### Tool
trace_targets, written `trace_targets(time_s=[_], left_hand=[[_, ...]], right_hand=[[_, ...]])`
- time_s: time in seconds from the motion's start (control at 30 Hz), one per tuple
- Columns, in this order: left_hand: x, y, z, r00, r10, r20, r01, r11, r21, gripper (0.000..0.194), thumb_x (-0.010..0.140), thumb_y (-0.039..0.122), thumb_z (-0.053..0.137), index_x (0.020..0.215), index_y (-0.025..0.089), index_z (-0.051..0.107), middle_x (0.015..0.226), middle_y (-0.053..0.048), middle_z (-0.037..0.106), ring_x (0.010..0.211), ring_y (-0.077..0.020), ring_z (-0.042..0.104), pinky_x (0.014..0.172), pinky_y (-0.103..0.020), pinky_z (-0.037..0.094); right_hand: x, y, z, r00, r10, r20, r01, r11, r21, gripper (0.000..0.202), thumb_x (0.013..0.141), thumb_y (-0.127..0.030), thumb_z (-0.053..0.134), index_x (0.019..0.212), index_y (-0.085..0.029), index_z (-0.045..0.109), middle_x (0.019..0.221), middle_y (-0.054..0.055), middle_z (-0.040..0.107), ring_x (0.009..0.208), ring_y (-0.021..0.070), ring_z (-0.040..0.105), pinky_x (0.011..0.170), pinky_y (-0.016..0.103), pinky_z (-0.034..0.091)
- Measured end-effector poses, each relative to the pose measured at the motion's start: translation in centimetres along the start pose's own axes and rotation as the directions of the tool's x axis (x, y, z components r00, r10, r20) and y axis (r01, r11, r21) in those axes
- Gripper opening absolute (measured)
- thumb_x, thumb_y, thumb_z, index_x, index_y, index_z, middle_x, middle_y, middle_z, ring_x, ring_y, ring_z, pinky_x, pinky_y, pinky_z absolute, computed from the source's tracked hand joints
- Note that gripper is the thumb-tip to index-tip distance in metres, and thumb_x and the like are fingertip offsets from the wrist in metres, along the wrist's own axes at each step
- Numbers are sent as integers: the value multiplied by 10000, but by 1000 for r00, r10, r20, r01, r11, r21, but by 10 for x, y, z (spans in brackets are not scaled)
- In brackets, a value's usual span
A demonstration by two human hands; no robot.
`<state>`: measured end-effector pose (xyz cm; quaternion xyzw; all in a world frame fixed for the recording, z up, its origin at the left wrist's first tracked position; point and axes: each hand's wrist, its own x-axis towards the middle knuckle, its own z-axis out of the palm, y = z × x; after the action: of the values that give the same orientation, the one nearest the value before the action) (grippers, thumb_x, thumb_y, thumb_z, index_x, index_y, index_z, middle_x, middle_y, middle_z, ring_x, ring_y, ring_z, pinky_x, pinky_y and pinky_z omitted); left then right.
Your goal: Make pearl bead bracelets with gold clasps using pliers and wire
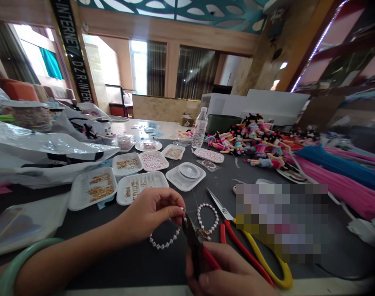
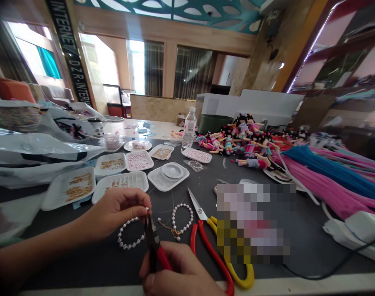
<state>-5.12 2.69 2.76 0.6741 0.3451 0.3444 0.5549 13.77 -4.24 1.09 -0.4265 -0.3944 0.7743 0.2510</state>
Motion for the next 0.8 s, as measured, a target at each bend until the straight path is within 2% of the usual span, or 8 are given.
trace_targets(time_s=[0.17,0.33,0.57,0.8], left_hand=[[1,0,-1,1000,-18,8,18,1000,16,66,794,186,615,765,128,604,685,-6,652,666,-127,641,649,-235,497],[2,-4,-2,999,-33,11,33,999,26,93,805,216,613,767,132,598,661,-4,648,647,-127,636,644,-242,492],[3,-4,0,999,-34,6,34,998,44,82,810,205,609,784,128,600,656,-5,656,622,-117,634,615,-223,471],[4,-4,-1,998,-55,-32,55,998,3,127,805,225,614,742,119,588,626,7,628,592,-114,631,596,-221,465]], right_hand=[[6,2,-4,999,1,47,-1,1000,4,375,510,-369,726,788,-144,617,611,-4,563,614,119,485,599,246,281],[8,7,-5,999,0,37,0,1000,-7,386,521,-377,738,809,-142,633,623,0,580,628,127,514,600,247,295],[7,15,-4,990,-117,84,101,978,183,241,640,-254,673,841,-140,604,608,-2,601,530,130,571,567,269,391],[5,16,-5,980,-174,97,151,967,208,216,662,-225,655,846,-140,579,617,-15,597,483,115,587,520,251,412]])
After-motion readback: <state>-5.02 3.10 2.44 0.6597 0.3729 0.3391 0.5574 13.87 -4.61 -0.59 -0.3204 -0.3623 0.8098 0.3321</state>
